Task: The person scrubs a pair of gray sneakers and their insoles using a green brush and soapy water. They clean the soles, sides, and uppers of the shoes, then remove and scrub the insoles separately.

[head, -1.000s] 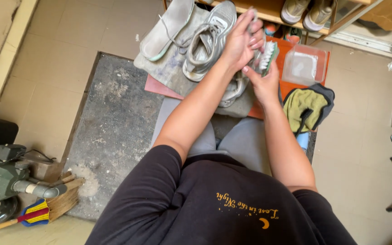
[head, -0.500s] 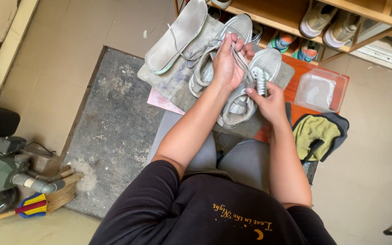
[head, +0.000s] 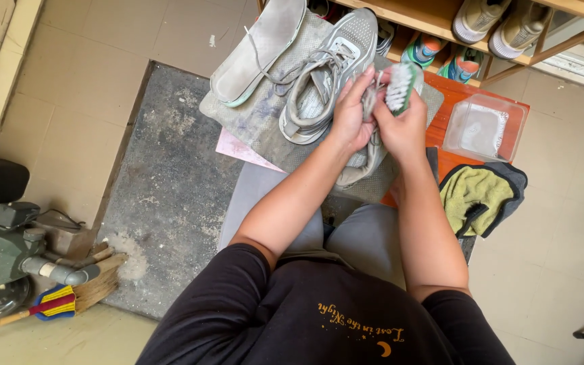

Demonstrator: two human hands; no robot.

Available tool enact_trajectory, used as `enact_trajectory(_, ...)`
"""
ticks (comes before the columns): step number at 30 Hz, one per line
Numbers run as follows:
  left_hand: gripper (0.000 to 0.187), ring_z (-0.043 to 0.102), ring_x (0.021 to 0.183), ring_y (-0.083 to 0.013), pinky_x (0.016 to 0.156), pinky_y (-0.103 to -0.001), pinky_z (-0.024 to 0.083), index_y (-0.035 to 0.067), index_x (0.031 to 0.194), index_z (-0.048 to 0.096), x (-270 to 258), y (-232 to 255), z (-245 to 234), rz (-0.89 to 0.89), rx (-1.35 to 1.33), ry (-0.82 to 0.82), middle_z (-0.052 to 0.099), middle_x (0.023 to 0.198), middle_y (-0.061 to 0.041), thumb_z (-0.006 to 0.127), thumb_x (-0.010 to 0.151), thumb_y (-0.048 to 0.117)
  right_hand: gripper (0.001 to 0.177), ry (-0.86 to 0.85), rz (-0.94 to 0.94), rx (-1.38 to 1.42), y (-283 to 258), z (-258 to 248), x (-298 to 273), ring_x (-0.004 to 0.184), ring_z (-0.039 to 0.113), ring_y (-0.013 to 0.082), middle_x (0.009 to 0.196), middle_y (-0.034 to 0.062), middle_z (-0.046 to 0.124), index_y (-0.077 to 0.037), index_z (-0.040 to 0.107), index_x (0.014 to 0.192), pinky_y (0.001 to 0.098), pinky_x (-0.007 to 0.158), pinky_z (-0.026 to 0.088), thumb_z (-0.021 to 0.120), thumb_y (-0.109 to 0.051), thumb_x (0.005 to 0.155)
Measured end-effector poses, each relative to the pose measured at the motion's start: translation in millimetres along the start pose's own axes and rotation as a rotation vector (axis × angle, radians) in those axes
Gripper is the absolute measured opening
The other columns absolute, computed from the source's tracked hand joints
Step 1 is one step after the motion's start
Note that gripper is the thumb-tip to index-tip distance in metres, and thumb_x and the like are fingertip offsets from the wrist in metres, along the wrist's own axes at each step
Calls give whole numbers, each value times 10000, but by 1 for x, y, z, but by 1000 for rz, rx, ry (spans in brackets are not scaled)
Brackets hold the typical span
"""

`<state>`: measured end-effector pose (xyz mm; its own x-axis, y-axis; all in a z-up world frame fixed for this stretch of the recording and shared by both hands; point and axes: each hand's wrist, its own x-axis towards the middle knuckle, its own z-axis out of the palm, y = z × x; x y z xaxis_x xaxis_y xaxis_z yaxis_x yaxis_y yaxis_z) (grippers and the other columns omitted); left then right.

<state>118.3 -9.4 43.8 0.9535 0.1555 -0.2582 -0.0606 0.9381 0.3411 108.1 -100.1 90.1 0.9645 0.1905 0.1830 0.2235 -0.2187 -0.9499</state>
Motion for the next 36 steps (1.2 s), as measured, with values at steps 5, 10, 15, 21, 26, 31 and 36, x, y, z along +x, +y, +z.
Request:
enact_trajectory(5, 425, 694, 1132, -330, 993, -500, 565, 103, 1131, 442, -7, -17, -10, 116, -111, -249, 678, 1263, -235, 775, 930, -69, 449, 54, 15, -446, -11, -13, -4, 660, 667, 302, 843, 128, 681, -109, 484, 1281, 427, 638, 491, 729, -117, 906)
enact_trajectory(10, 445, 662, 1047, -304, 886, -393, 567, 123, 1183, 333, -9, -13, -2, 39, 47, -168, 645, 1233, -272, 683, 938, 0, 416, -48, 10, -174, -40, -17, 9, 799, 584, 210, 978, 100, 566, -127, 292, 1196, 334, 673, 498, 536, 70, 922)
enact_trajectory(15, 186, 686, 994, -487, 912, -577, 584, 122, 1201, 420, -8, 8, -18, 8, -172, -81, 668, 936, -235, 524, 1066, 48, 576, -133, 7, 25, -2, -77, 5, 1125, 460, 198, 1261, 90, 477, -110, 396, 1324, 327, 932, 375, 718, -69, 848)
enact_trajectory(21, 218, 240, 426, -65, 390, -240, 200, 147, 1102, 556, -8, 3, -34, -250, -274, -155, 365, 635, 41, 508, 1081, 358, 470, 173, -109, -788, 53, -188, -36, 929, 649, 373, 1124, 256, 585, 61, 687, 1432, 443, 853, 529, 619, 87, 968)
enact_trajectory(26, 65, 296, 423, -58, 381, -236, 217, 163, 1052, 594, -8, -7, -45, -343, -237, -99, 404, 604, 64, 617, 1006, 203, 285, 162, 337, -1230, 92, -206, -39, 808, 673, 529, 1101, 211, 597, -179, 833, 1212, 585, 799, 511, 702, -166, 959)
enact_trajectory(31, 97, 300, 413, -75, 385, -246, 226, 142, 1057, 582, -2, -5, -44, -368, -168, -46, 413, 604, 47, 631, 982, 178, 252, 68, 522, -1405, 108, -201, -13, 866, 635, 434, 1111, 145, 557, -245, 843, 1074, 558, 665, 555, 740, -443, 958)
enact_trajectory(36, 102, 304, 402, -74, 383, -246, 217, 147, 1036, 586, -2, -9, -45, -377, -123, -15, 413, 587, 51, 647, 958, 170, 221, 25, 365, -1302, 116, -196, -17, 1003, 597, 390, 1140, 144, 609, -253, 836, 1078, 543, 760, 521, 863, -392, 908)
